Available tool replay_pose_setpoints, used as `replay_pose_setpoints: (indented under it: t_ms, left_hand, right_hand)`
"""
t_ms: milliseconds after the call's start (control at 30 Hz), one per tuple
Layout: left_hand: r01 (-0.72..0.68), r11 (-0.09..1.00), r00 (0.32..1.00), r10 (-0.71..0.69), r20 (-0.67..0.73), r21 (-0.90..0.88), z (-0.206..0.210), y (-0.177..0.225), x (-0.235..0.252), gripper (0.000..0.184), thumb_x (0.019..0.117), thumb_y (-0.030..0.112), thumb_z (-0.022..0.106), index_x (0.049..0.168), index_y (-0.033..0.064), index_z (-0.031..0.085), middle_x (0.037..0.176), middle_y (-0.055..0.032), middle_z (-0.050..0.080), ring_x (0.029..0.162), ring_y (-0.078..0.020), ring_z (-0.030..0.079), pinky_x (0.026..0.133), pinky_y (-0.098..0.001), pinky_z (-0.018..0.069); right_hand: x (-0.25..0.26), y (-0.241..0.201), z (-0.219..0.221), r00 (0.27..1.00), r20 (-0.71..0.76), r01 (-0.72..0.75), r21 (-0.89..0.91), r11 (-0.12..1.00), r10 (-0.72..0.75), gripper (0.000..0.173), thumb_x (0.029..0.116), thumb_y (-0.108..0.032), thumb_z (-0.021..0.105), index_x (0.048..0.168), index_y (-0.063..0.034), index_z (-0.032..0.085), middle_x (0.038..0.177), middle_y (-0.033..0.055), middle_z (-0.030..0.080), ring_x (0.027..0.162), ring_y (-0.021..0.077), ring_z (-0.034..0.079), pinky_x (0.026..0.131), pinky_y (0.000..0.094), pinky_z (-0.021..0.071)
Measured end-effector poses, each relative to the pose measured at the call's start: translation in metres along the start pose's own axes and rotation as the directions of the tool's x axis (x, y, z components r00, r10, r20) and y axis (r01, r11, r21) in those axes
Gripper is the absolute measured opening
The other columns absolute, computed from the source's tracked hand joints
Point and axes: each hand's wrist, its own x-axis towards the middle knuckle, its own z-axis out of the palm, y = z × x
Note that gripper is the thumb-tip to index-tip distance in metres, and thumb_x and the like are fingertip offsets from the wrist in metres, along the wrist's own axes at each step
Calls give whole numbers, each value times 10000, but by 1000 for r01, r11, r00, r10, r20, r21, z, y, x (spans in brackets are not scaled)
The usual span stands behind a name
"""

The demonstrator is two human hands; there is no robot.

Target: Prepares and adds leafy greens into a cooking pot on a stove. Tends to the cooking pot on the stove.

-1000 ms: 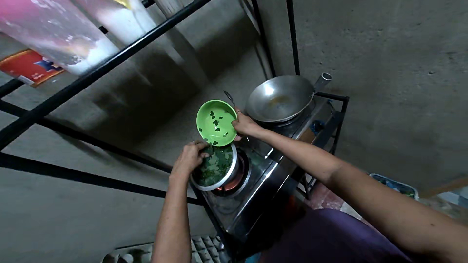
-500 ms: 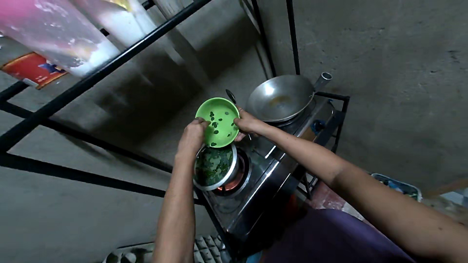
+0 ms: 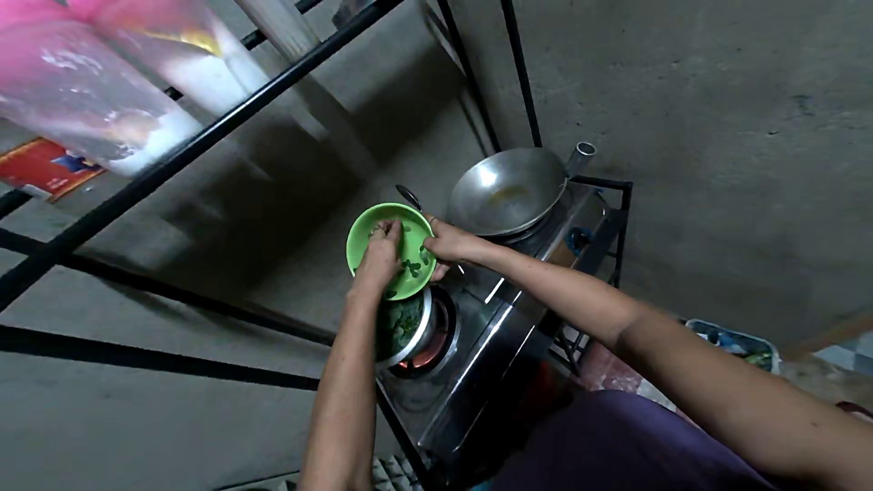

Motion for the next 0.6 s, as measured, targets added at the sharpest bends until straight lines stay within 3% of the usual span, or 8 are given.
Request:
replay_pose_setpoints:
  t_ms: [67,133,233,300,367,400,533,600]
  left_hand:
    - [-57,998,997,56,47,20,7,5,0,728,794,-152,714,1471,-15,486,1491,-268,449,1350,-461,471,1085,-592,436]
    - [-150,989,976,146,160,14,8,8,-5,619,822,-129,685,1413,17,571,1477,-230,490,1364,-416,473,1113,-549,417]
    - [-248,969,924,233,304,12,9,2,-15,387,1016,54,522,1394,31,602,1417,-200,572,1326,-359,538,1121,-512,410]
    - [-284,953,907,232,351,105,12,-12,-18,344,1063,152,484,1349,38,638,1373,-180,617,1315,-335,560,1153,-516,377]
    - [-297,923,900,185,395,244,10,-30,-19,309,1058,205,522,1288,79,686,1339,-148,645,1334,-324,542,1199,-566,279]
    - [-305,908,897,172,408,288,7,-38,-21,282,1048,204,546,1253,92,704,1315,-141,658,1326,-328,547,1201,-574,272]
    - [-361,873,883,207,421,328,-8,-49,-33,190,999,117,610,1109,21,731,1173,-177,697,1194,-365,623,1103,-527,420]
    - [-344,865,880,162,446,365,-15,-52,-42,181,971,94,635,1107,21,728,1175,-169,690,1186,-361,619,1075,-518,444]
  right_hand:
    - [-7,-15,-5,1000,26,1,-151,989,3,609,1095,-165,421,1634,-242,147,1111,255,679,741,315,733,642,450,628]
    - [-15,-31,-11,999,39,4,-278,961,7,616,1098,-184,450,1637,-211,153,1151,242,667,782,306,727,690,464,620]
    - [-15,-35,-15,999,20,31,-378,925,-25,663,1076,-142,447,1653,-201,127,1146,241,668,756,298,714,671,461,606]
    - [-7,-29,-15,999,10,43,-398,916,-43,692,1067,-143,449,1662,-221,105,1139,244,677,748,307,718,666,476,609]
    - [-2,-25,-13,999,4,39,-398,917,-41,703,1065,-139,453,1664,-226,96,1131,248,678,735,313,720,649,475,615]
    - [-1,-23,-11,999,-6,37,-388,921,-43,704,1064,-134,458,1663,-220,98,1111,255,678,718,319,716,632,474,614]
    - [10,-12,-2,998,-49,8,-303,953,-25,692,1056,-115,452,1654,-209,117,1060,275,675,658,319,704,561,451,602]
    - [14,-11,0,999,-46,-13,-285,958,0,677,1060,-114,444,1650,-219,130,1088,273,676,669,315,714,573,450,610]
